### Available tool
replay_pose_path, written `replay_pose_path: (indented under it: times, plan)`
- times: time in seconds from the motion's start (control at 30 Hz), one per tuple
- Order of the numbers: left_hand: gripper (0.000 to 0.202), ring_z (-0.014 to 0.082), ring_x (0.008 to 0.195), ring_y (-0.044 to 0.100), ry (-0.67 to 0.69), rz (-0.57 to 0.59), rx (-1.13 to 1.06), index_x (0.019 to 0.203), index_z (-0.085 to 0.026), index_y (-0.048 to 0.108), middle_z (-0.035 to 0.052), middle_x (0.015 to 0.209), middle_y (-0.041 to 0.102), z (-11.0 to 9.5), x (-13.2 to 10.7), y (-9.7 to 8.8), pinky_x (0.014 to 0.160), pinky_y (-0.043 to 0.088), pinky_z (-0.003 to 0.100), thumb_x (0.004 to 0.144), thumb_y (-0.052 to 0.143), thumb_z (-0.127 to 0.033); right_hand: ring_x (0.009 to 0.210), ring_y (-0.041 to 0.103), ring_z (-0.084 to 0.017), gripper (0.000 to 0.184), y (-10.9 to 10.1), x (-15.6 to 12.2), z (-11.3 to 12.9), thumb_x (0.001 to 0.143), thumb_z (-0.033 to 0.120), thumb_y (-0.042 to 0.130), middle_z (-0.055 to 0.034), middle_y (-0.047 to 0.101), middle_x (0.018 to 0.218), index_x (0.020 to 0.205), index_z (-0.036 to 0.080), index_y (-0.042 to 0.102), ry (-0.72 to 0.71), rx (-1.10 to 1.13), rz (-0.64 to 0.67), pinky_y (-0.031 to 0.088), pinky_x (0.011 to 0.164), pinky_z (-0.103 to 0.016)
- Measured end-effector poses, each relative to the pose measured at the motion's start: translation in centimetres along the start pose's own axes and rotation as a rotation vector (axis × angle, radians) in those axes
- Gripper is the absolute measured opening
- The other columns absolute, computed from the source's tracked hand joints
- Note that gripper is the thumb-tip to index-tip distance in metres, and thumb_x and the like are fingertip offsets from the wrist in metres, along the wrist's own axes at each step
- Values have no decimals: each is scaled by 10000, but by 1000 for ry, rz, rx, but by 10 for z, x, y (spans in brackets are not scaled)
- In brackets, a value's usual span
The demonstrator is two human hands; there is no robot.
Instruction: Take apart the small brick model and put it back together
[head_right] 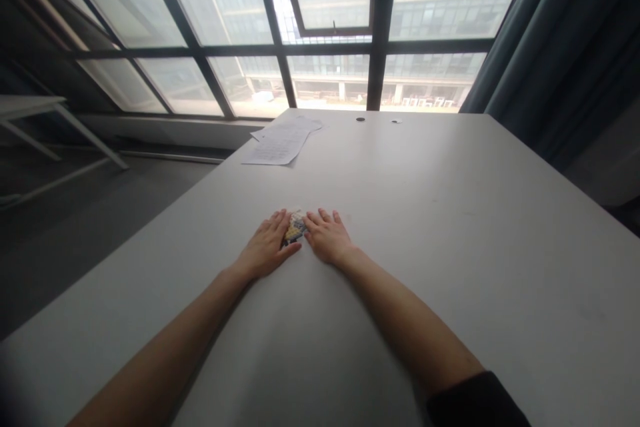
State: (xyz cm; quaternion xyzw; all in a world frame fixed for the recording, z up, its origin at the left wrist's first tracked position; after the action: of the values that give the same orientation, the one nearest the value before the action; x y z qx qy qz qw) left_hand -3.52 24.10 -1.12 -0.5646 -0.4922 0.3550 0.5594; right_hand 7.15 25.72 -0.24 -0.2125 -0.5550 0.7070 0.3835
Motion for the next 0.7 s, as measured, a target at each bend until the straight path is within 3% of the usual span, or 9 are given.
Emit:
replay_pose_path:
  times: [0.1, 0.2, 0.27, 0.33, 0.43, 0.5, 0.57, 0.63, 0.7]
  plan:
    - [783, 316, 1434, 177, -14, -39, -46, 1460, -111, 281, 171, 1529, 263, -2, 6, -3, 1145, 204, 510, 873, 428, -609, 1397, 276, -280, 492, -7, -6, -2, 958, 356, 395, -81, 374, 1496, 1420, 187, 400, -6, 73, -64, 164, 1141, -526]
    - [791, 310, 1426, 211, -62, -195, -227, 1454, -113, 291, 180, 1520, 281, 11, 7, -11, 1149, 213, 501, 866, 438, -620, 1373, 334, -240, 515, -24, -31, -22, 957, 389, 391, -125, 406, 1470, 1411, 145, 410, 25, 314, -225, 229, 1144, -452]
    - [803, 297, 1409, 266, -157, -366, -453, 1442, -116, 320, 181, 1505, 315, 36, 1, -21, 1156, 222, 476, 855, 432, -653, 1343, 387, -232, 548, -40, -61, -52, 951, 461, 391, -143, 442, 1440, 1393, 141, 431, 70, 546, -387, 282, 1127, -434]
    - [796, 290, 1388, 318, -293, -558, -678, 1423, -132, 364, 180, 1480, 365, 68, -11, -32, 1158, 223, 458, 850, 410, -683, 1297, 447, -248, 576, -58, -100, -98, 928, 551, 402, -145, 494, 1395, 1354, 171, 480, 197, 760, -571, 300, 1110, -471]
    - [780, 303, 1385, 318, -316, -787, -817, 1442, -102, 325, 209, 1482, 346, 82, -25, -69, 1159, 205, 481, 896, 334, -658, 1259, 494, -259, 609, -96, -179, -163, 913, 618, 371, -123, 494, 1395, 1351, 207, 472, 391, 1030, -943, 328, 1077, -517]
    - [763, 253, 1414, 263, -189, -845, -835, 1482, -188, 241, 115, 1539, 271, 61, -30, -108, 1170, 216, 415, 899, 280, -677, 1304, 447, -260, 640, -134, -230, -179, 921, 652, 248, -98, 459, 1428, 1364, 241, 457, 396, 1026, -1150, 282, 1098, -541]
    - [793, 262, 1442, 165, 135, -816, -691, 1496, -245, 198, 47, 1568, 205, 3, -35, -153, 1191, 157, 414, 867, 282, -720, 1359, 370, -259, 702, -173, -263, -164, 909, 687, 138, -71, 397, 1478, 1401, 271, 416, 254, 897, -1182, 239, 1124, -535]
    - [888, 308, 1450, 77, 392, -635, -427, 1510, -257, 91, 35, 1590, 86, -69, -39, -167, 1192, 94, 473, 817, 296, -773, 1408, 267, -271, 759, -196, -278, -125, 875, 740, 150, -44, 295, 1536, 1459, 286, 320, 62, 661, -1049, 212, 1144, -516]
    - [947, 346, 1443, 81, 590, -419, -246, 1512, -211, 30, 98, 1586, 61, -130, -48, -149, 1173, 74, 529, 801, 251, -795, 1423, 208, -309, 881, -181, -272, -78, 811, 806, 249, -73, 249, 1553, 1479, 232, 295, -51, 331, -717, 159, 1164, -501]
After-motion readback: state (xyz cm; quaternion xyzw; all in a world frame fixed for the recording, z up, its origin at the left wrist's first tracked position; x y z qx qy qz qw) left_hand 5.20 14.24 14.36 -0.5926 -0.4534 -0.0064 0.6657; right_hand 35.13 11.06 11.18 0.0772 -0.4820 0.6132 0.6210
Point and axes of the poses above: each hand's wrist, its own x-axis towards the middle knuckle, its own y-axis out of the palm, z = x × y, the point moved 10 cm from there along x, towards the middle knuckle
